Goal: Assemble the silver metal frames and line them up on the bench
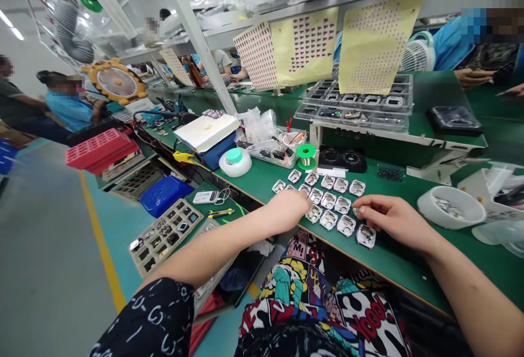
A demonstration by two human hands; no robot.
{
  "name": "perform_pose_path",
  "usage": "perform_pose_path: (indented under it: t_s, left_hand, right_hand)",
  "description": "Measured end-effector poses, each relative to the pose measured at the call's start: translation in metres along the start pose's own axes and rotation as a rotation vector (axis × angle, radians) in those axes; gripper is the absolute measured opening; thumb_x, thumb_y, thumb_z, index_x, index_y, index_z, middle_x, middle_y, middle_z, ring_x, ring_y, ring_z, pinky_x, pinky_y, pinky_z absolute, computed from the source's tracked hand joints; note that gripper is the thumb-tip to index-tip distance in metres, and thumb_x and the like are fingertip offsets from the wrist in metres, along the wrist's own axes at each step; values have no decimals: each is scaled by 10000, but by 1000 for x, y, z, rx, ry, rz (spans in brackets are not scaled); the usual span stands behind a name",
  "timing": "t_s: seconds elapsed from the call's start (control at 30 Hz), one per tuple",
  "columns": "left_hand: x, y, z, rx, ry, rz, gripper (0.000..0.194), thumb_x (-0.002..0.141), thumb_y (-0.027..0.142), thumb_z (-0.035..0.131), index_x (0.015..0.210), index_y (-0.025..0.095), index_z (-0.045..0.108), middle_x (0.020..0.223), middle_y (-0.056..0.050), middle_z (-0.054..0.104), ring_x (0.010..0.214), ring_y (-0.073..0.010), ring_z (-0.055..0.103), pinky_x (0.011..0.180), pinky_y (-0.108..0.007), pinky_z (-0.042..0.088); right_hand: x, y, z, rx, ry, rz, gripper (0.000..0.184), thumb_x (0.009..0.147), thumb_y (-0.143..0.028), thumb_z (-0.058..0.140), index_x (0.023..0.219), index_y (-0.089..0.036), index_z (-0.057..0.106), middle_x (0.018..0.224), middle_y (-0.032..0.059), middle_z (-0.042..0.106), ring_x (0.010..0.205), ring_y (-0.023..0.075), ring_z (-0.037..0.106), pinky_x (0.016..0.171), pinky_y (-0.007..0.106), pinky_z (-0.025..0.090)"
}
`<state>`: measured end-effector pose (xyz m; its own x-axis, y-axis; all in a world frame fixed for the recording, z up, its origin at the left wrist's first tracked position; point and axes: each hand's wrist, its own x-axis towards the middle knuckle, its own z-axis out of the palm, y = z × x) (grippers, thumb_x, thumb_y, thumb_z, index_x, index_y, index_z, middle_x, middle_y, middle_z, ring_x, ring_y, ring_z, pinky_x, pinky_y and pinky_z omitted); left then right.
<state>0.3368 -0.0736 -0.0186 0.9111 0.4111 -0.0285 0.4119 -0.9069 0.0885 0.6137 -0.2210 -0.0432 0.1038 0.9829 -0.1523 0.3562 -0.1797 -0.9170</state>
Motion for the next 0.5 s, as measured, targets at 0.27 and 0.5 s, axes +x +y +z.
perform_pose_path:
  t_s: [0.27, 0.5]
  left_hand:
    - [-22, -17, 21, -465, 346, -263, 217, 935, 150, 631, 1107, 227, 740, 1052, -32, 695, 960, -192, 660, 879, -311, 528]
    - [-25, -6, 53, -308, 436, -315, 189, 1033, 283, 598, 1116, 199, 746, 1027, -68, 649, 1002, -226, 635, 958, -363, 515]
  right_hand:
    - [0, -2, 3, 4, -6, 2, 406, 935, -568, 720, 1105, -206, 788, 905, 63, 755, 690, 167, 607, 619, 295, 498]
    - [2, -1, 2, 4, -6, 23, 397, 942, -547, 716, 1122, -201, 792, 930, 69, 763, 709, 171, 613, 646, 299, 506]
